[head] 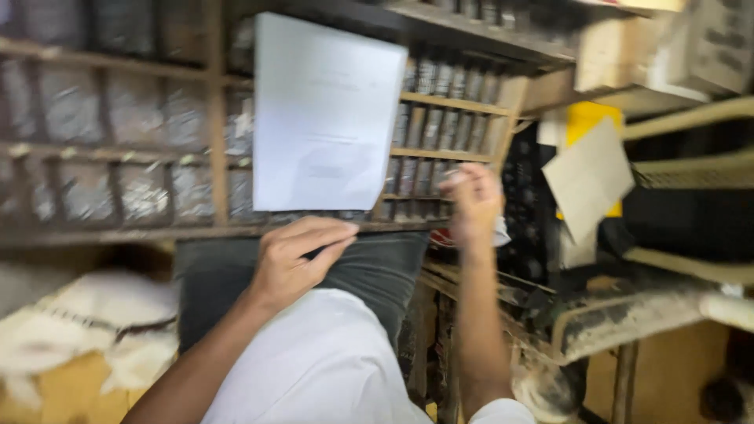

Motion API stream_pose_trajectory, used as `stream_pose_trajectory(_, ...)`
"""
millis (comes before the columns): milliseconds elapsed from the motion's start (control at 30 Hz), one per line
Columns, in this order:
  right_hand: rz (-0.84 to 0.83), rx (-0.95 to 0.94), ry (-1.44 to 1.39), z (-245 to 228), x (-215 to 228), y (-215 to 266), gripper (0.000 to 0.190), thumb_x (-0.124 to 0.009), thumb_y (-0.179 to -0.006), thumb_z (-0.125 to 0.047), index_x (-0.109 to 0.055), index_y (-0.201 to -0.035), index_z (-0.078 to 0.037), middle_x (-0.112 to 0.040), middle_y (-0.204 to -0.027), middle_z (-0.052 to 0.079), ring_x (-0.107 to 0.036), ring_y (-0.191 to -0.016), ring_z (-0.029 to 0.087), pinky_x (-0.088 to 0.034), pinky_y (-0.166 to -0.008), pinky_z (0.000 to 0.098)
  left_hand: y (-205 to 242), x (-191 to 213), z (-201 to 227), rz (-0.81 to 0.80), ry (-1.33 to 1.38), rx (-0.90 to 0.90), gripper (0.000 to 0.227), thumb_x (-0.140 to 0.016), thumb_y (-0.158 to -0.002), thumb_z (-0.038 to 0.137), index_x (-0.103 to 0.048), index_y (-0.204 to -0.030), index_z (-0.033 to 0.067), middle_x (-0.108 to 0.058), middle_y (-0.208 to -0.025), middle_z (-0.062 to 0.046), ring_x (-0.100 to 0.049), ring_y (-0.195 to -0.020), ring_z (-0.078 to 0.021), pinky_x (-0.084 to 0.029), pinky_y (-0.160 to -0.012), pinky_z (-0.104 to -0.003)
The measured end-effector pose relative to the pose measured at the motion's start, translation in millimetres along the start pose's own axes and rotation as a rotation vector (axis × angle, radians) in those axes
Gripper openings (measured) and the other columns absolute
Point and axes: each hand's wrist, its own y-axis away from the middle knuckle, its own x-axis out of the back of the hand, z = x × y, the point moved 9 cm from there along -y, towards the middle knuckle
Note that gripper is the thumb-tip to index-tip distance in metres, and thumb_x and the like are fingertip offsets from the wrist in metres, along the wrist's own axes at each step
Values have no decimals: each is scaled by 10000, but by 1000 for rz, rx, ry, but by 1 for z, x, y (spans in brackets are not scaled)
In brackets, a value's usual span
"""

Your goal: The person arranges metal printing type from a wooden case onto a flat surface, referencing a printed sheet of paper. They pick up individual letters and place them in rows, occasionally moving the paper or adjusting the type.

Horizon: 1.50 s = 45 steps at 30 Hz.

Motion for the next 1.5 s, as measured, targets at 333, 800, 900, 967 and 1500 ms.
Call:
stream_pose_trajectory(333, -45, -63, -416, -64, -38, 78, 169, -659, -945, 39, -652, -1105, 93, -732, -933, 278, -774, -808, 280, -656, -806, 391, 6, -19, -13, -32, 9, 79, 164, -805, -831, -12, -838, -970, 68, -827, -986, -119, -796, -911, -297, -648, -709, -370)
stream_pose_trajectory(800, -124, -95, -369, -108, -80, 102, 108, -704, -933, -49, -646, -934, 43, -731, -892, 269, -747, -787, 308, -619, -762, 413, -5, -48, 15, -9, -145, -350, 311, -800, -818, -83, -821, -1096, 55, -822, -1010, -134, -798, -829, -277, -668, -682, -372)
stream_pose_trajectory(900, -121, -199, -497, -59, -84, 120, 127, -733, -893, -52, -651, -851, 34, -705, -789, 233, -688, -708, 276, -577, -681, 365, -19, -51, 46, -136, -234, -418, 289, -746, -840, -75, -797, -1101, 37, -814, -1000, -148, -788, -824, -290, -672, -675, -393)
stream_pose_trajectory(967, -145, -312, -519, -57, -92, 124, 139, -769, -876, -88, -673, -875, 12, -655, -719, 150, -645, -659, 210, -598, -731, 367, -2, -51, 17, -253, -259, -440, 323, -701, -901, -48, -720, -1218, 10, -765, -1153, -156, -778, -962, -286, -641, -830, -381)
stream_pose_trajectory(1500, -237, 256, 1351, -54, -37, -163, 645, -590, -841, 215, -660, -1377, -137, -670, -1057, 147, -625, -668, 214, -617, -512, 306, 29, 12, -76, -129, -317, 290, 226, -770, -836, 75, -819, -1057, 74, -815, -1052, -85, -790, -967, -175, -691, -911, -301)
